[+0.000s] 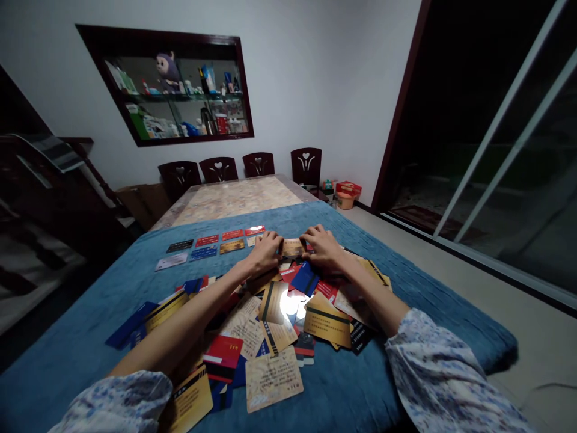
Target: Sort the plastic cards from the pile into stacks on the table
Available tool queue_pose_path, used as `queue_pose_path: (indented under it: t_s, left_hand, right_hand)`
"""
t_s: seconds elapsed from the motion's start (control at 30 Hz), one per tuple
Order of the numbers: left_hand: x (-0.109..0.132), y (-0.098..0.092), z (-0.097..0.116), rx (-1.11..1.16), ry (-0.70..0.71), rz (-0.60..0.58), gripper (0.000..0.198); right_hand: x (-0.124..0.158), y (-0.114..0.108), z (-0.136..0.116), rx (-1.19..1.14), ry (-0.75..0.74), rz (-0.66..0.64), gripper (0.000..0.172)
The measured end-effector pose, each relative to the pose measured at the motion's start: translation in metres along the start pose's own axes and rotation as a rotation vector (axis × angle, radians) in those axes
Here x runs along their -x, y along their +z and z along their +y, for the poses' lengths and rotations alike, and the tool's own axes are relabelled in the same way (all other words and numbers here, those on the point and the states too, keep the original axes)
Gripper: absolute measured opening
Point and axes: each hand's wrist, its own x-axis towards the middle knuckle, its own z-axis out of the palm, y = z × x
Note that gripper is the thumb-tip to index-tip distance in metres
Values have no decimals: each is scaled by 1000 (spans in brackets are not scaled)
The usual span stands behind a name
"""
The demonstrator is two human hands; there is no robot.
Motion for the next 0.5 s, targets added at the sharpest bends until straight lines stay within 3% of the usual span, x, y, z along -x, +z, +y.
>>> queue_pose_path:
  t_s: [0.5]
  left_hand:
    - [27, 3, -47, 26, -108, 0, 24]
  right_hand:
    - [-44, 10, -43, -24, -56, -94, 31]
